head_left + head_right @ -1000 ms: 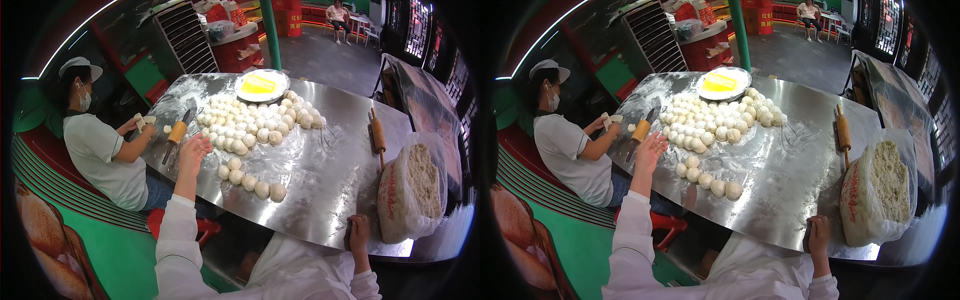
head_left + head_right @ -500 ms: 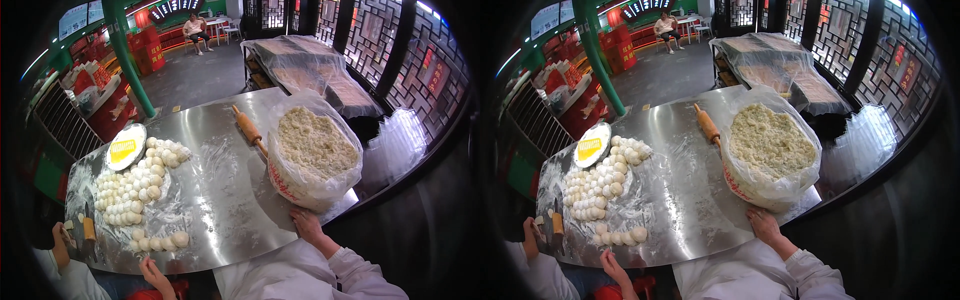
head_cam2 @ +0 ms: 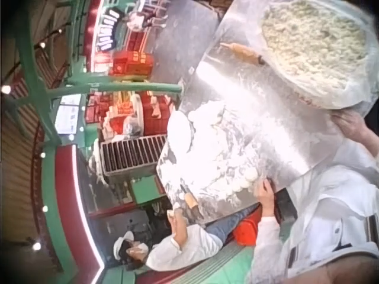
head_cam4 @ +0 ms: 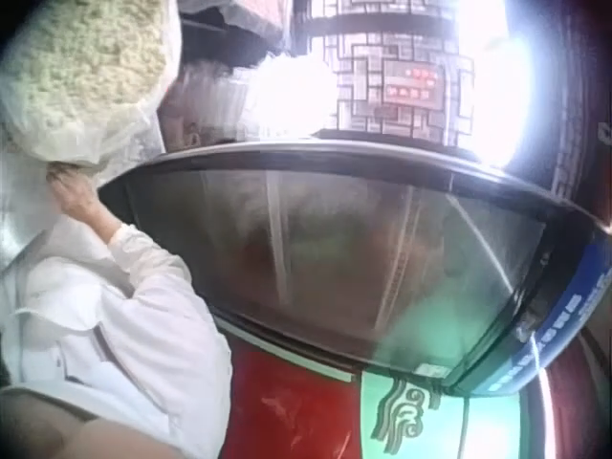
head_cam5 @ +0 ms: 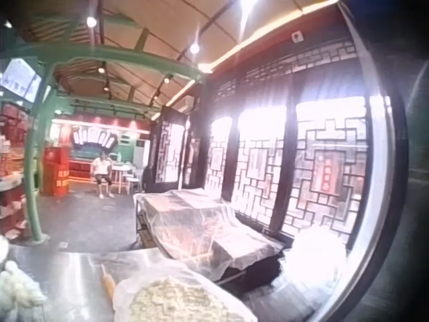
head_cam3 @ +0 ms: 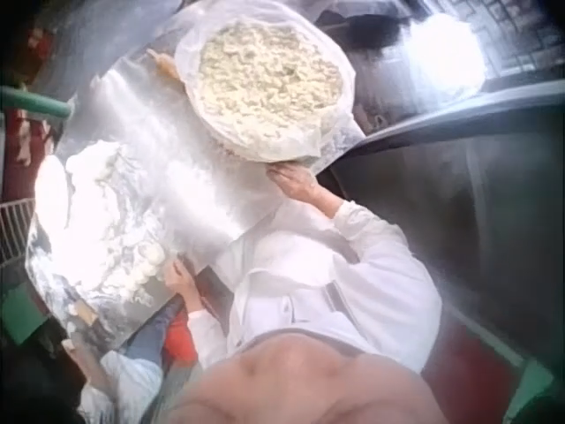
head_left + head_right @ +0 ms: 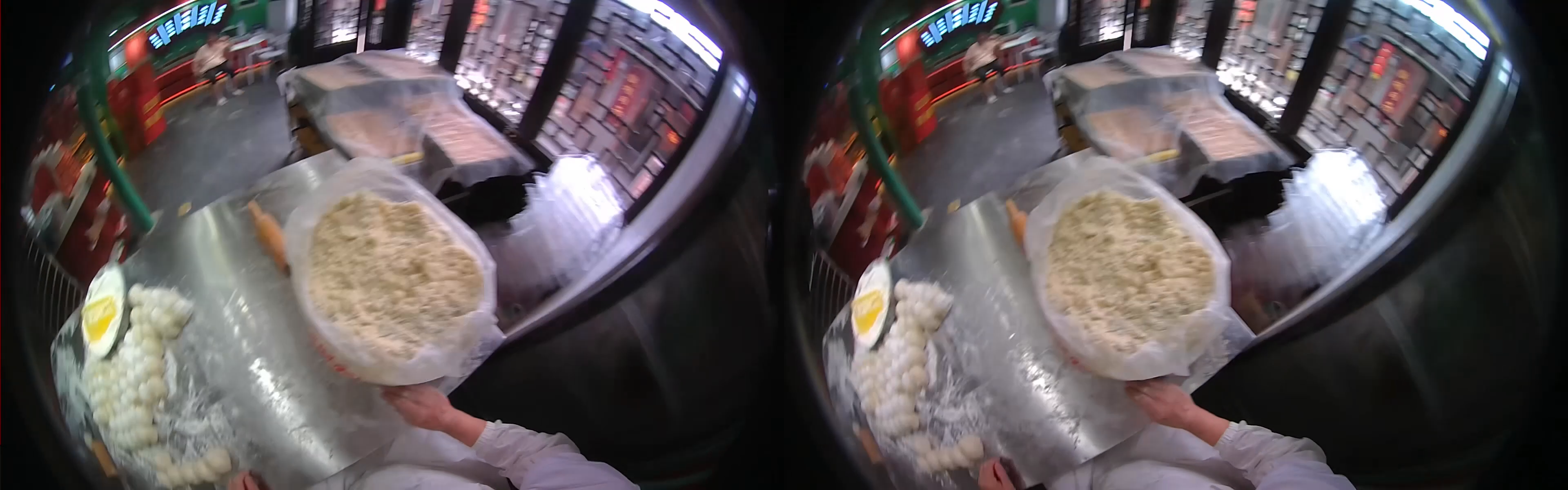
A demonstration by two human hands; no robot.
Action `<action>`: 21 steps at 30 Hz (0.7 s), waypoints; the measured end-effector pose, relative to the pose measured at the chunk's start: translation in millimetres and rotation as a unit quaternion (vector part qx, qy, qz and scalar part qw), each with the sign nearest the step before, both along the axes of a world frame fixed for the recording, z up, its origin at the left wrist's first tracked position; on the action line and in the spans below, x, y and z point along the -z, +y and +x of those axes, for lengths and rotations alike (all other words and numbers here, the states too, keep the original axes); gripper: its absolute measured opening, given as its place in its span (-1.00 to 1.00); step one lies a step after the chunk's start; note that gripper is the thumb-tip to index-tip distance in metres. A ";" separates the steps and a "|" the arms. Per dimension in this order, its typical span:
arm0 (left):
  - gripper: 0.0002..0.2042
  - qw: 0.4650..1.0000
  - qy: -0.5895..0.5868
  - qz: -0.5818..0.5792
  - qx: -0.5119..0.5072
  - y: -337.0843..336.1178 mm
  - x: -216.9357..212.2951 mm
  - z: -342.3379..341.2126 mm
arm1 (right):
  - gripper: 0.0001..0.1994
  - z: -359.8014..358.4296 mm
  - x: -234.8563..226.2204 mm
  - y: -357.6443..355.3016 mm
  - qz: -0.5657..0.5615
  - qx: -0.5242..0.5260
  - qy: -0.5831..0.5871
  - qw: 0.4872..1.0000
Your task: Preparing and portioning dough for buns or dumplings at a restaurant prep station.
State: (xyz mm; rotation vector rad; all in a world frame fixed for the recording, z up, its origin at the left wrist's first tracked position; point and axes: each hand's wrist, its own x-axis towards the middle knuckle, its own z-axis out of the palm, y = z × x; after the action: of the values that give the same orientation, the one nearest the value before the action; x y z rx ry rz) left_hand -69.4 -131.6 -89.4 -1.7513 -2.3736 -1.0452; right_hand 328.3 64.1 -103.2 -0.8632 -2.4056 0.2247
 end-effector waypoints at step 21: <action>-0.89 0.999 0.038 0.022 0.032 24.7 -13.1 4.1 | -0.72 14.0 -9.9 2.9 0.028 0.050 -0.005 0.998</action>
State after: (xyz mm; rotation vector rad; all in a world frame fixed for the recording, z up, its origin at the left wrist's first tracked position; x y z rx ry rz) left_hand -65.3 -106.9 -76.3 -1.8277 -2.2479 -1.0111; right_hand 342.3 67.0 -93.3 -0.9576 -2.3589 0.1136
